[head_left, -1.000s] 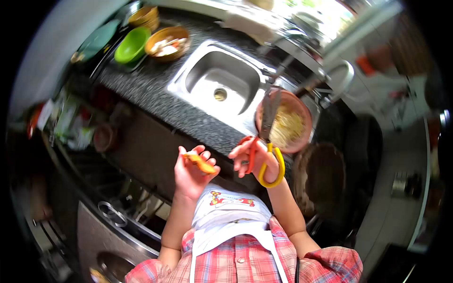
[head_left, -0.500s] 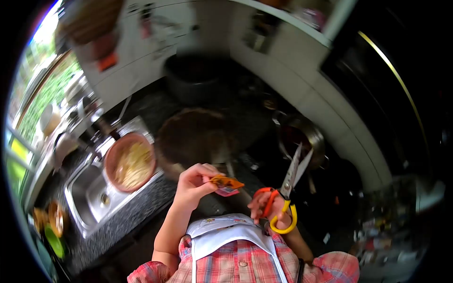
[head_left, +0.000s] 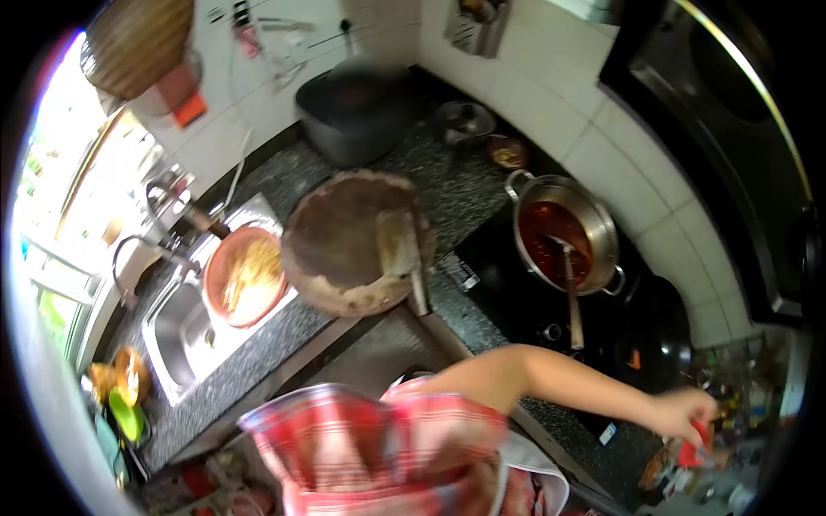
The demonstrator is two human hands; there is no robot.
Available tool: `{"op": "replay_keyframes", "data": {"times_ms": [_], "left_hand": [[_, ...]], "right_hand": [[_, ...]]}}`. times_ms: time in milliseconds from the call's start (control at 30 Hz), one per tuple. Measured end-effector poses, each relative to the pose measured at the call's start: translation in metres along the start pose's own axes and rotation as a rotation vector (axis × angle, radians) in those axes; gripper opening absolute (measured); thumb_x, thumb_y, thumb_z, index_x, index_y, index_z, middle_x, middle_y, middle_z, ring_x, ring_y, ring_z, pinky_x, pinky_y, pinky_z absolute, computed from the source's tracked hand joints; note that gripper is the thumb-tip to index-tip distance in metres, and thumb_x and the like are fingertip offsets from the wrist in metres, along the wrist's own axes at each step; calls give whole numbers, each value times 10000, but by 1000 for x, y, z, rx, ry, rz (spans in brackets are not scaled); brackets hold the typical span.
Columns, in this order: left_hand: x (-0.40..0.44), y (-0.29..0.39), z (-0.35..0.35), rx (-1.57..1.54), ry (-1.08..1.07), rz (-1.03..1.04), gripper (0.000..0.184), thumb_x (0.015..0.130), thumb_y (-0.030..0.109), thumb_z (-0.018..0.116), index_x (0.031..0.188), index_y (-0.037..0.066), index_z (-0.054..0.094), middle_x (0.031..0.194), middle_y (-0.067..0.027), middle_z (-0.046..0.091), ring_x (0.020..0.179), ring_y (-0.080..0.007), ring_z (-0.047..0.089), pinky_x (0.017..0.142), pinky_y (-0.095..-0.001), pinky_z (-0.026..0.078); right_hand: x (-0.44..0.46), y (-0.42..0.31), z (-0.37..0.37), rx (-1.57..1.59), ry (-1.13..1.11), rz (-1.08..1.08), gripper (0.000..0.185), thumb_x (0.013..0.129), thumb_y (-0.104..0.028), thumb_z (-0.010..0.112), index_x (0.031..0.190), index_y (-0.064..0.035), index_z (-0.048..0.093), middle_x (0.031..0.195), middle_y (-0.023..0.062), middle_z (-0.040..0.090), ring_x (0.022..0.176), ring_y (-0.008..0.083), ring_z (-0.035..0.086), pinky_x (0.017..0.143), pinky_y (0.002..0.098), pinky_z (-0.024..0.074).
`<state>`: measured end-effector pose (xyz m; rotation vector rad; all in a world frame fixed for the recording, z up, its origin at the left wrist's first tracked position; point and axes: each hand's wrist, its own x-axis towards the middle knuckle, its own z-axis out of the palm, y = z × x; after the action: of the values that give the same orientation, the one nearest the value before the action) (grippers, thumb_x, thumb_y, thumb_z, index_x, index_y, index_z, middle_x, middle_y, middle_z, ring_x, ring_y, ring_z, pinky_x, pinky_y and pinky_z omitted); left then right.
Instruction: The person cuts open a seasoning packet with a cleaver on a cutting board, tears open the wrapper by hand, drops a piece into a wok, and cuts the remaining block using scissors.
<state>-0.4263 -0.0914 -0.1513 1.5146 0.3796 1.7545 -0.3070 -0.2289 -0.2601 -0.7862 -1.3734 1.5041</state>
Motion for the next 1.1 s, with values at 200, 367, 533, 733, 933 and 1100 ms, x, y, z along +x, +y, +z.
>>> {"op": "replay_keyframes", "data": {"times_ms": [200, 367, 533, 733, 933, 1100], "left_hand": [[57, -110, 139, -19, 59, -125, 343, 614, 84, 735, 757, 79, 423, 864, -103, 445, 841, -273, 457, 704, -369, 375], [115, -264, 239, 104, 307, -86, 335, 515, 51, 760, 617, 50, 441, 672, -135, 527, 674, -287, 531, 583, -367, 416], [165, -385, 333, -37, 644, -263, 277, 591, -18, 704, 648, 51, 441, 635, -101, 544, 630, -240, 556, 564, -360, 443], [222, -431, 341, 430, 606, -70, 101, 666, 120, 587, 716, 46, 539, 640, -127, 568, 574, -271, 561, 547, -379, 443], [301, -468, 291, 611, 412, 97, 122, 750, 118, 635, 795, 56, 539, 767, -156, 587, 739, -364, 564, 618, -443, 439], [345, -511, 292, 818, 464, 152, 111, 749, 121, 607, 823, 71, 542, 819, -132, 591, 786, -342, 562, 652, -428, 453]], "right_hand": [[-4, -6, -82, -33, 224, -10, 523, 838, -475, 468, 1027, 12, 485, 901, 166, 558, 655, 198, 566, 583, 273, 472], [-41, -19, -210, -69, 427, -29, 518, 841, -474, 459, 1026, 9, 487, 902, 160, 556, 648, 197, 559, 577, 271, 468], [-60, -77, -360, -203, 655, -66, 513, 845, -474, 451, 1025, 5, 489, 903, 153, 554, 640, 195, 551, 571, 269, 463], [-98, -140, -485, -284, 951, -87, 508, 849, -473, 441, 1023, 1, 491, 903, 145, 551, 631, 193, 543, 564, 267, 457], [-103, -140, -503, -200, 1375, -112, 489, 861, -469, 435, 1019, -11, 500, 917, 126, 551, 637, 187, 538, 548, 266, 452], [-83, -131, -527, -311, 1213, -97, 481, 862, -468, 437, 1014, -16, 502, 890, 119, 557, 639, 184, 541, 549, 265, 455]]}}
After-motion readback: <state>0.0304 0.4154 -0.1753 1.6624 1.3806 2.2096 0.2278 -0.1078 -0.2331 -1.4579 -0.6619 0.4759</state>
